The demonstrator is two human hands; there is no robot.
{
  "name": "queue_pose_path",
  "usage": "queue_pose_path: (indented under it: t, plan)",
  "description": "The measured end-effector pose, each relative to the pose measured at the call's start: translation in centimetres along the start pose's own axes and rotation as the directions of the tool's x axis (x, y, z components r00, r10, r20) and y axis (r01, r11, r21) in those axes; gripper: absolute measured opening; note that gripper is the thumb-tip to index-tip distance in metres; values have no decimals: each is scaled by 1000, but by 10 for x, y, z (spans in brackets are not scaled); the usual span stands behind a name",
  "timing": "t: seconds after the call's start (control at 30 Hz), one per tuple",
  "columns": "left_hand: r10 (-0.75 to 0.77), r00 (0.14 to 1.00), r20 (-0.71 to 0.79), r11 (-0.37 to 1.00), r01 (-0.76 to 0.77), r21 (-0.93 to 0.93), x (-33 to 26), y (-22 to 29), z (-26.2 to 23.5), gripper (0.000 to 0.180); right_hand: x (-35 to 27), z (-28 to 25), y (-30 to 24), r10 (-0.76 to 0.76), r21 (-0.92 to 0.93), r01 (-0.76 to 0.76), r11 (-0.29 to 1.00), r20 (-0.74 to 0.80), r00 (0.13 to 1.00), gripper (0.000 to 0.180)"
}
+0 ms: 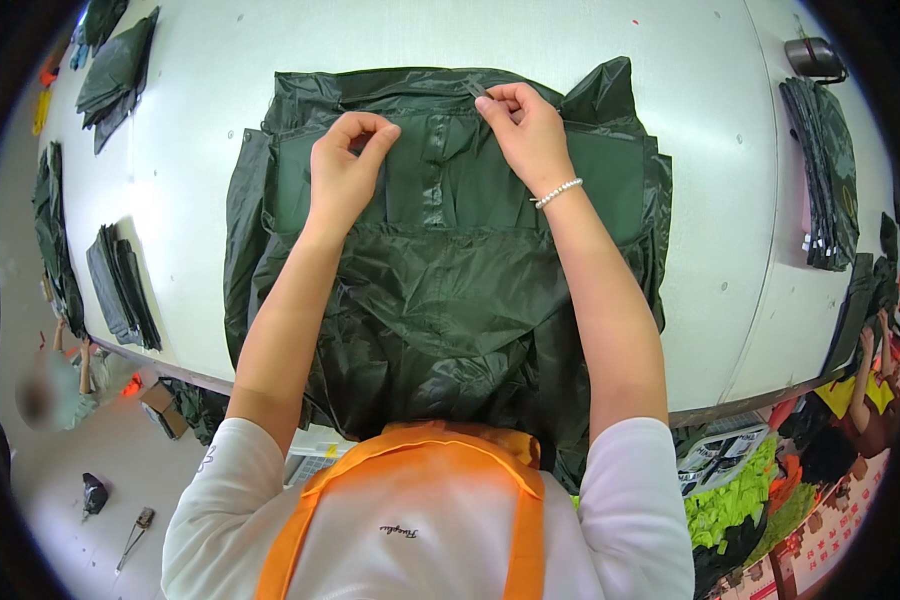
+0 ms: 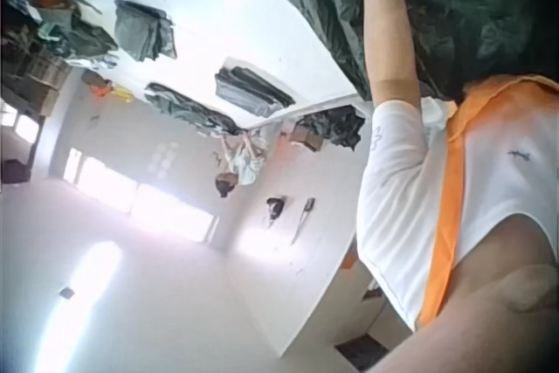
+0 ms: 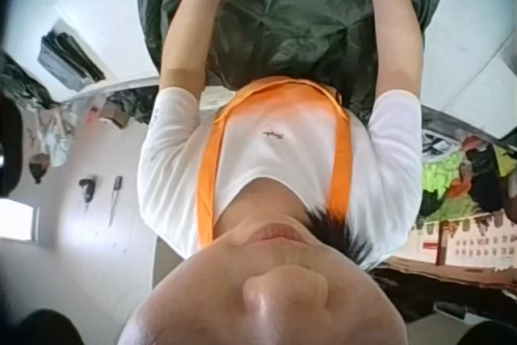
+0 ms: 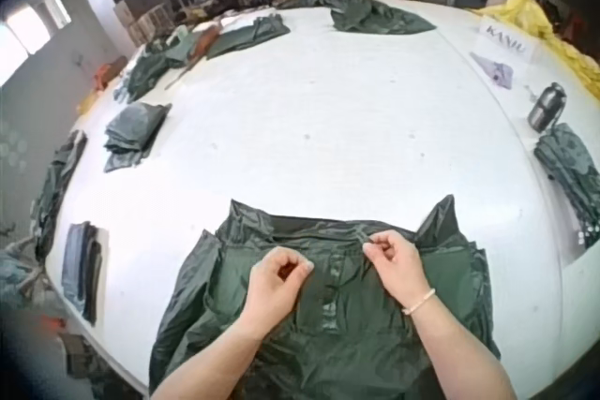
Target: The person folds a dark green jacket on a white table. They smooth the fabric, fold the sleeves inward, fold the jacket in half lengthwise, then fold it again into a compact rectangle. The folded jacket is placed on a stack of similar jackets.
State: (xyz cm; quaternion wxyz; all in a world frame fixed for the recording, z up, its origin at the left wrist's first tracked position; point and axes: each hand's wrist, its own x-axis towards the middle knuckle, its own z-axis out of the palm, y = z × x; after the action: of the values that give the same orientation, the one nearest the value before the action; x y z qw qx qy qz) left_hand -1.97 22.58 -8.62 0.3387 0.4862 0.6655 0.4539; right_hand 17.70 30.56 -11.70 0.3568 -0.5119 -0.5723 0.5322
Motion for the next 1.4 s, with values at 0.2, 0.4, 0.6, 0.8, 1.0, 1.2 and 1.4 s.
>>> queue_pose_path:
  t: [0.2, 0.4, 0.6, 0.8, 1.0, 1.2, 1.4]
  plan:
    - [274, 958, 90, 880, -287, 379, 29, -4, 10, 24, -7, 6, -18, -81, -361, 61, 931, -40, 996, 26]
    - [186, 965, 186, 767, -261, 586, 27, 0, 25, 24, -7, -4, -38, 10, -383, 19, 924, 73, 997, 32]
    - [-115, 979, 167, 889, 27, 457, 34, 2, 32, 28, -7, 1, -23, 20, -343, 7, 939, 76, 997, 29]
    - [-241, 955, 170, 947, 194, 256, 46, -15, 33, 22, -11, -2, -22, -36, -335, 68, 940, 101, 994, 25]
    - [-271, 945, 182, 962, 260, 82, 48, -19, 30, 18, -4, -6, -33, -24, -472, 117, 874, 198, 980, 22]
    - [-223, 963, 149, 975, 220, 33, 46, -19, 30, 18, 14, -1, -47, 32, -603, 171, 779, 312, 950, 22]
    - [-204, 974, 102, 978, 208, -27, 46, -21, 32, 17, 21, 0, -49, 46, -600, 210, 772, 382, 923, 20]
